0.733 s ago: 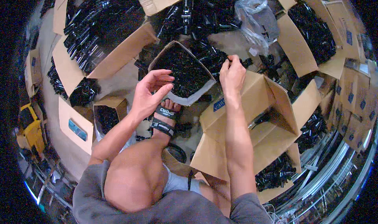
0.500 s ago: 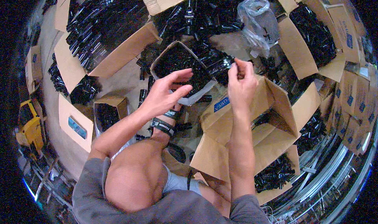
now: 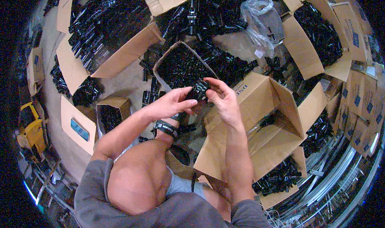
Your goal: The person sorts small black plastic components by hand, picking them from a small container and placing them into larger cardboard boxes.
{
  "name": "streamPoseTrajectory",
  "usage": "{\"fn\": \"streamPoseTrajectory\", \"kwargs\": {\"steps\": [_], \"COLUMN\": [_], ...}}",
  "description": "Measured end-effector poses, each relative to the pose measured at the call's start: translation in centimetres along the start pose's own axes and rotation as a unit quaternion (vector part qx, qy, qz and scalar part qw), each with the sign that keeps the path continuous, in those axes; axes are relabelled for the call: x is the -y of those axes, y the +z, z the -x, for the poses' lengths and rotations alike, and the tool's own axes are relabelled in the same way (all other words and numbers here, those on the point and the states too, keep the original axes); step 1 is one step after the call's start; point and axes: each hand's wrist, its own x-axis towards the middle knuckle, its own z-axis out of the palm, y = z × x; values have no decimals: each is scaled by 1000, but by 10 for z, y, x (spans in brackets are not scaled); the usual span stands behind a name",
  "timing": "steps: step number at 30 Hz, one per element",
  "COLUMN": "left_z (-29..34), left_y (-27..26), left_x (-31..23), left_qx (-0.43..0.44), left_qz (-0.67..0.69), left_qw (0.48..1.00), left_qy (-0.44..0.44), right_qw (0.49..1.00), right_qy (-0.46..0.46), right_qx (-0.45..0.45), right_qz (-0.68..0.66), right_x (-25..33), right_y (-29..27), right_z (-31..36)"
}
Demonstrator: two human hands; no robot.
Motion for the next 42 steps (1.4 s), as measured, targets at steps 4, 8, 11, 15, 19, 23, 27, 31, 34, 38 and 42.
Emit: {"fn": "streamPoseTrajectory", "kwargs": {"steps": [4, 8, 11, 15, 19, 23, 27, 31, 34, 38, 42], "left_z": [0, 4, 11, 12, 11, 17, 20, 19, 25, 32, 36], "left_y": [5, 1, -1, -6, -8, -2, -3, -10, -4, -3, -3], "left_x": [10, 23, 21, 28, 27, 18, 14, 28, 24, 28, 25], "left_qx": [-132, -129, -135, -145, -131, -173, -184, -161, -155, -167, -195], "left_qz": [-219, -79, -7, -50, -27, -98, -163, -123, -75, -50, -59], "left_qw": [963, 988, 991, 987, 990, 979, 969, 978, 984, 984, 979], "left_qy": [84, 18, 14, 48, 46, 48, 42, 38, 38, 28, 15], "right_qw": [994, 984, 983, 979, 976, 976, 976, 978, 975, 964, 959], "right_qy": [-17, -14, -6, -35, -41, -50, -54, -64, -63, -47, -87], "right_qx": [-109, -146, -146, -140, -131, -114, -106, -82, -72, -58, -44], "right_qz": [28, 97, 116, 141, 168, 181, 182, 182, 202, 256, 266], "right_x": [-6, -8, 1, 5, 10, 9, 9, 11, 11, 12, 17], "right_y": [20, 27, 32, 43, 47, 42, 43, 46, 48, 49, 55], "right_z": [3, 5, 10, 18, 21, 22, 21, 20, 19, 18, 14]}}
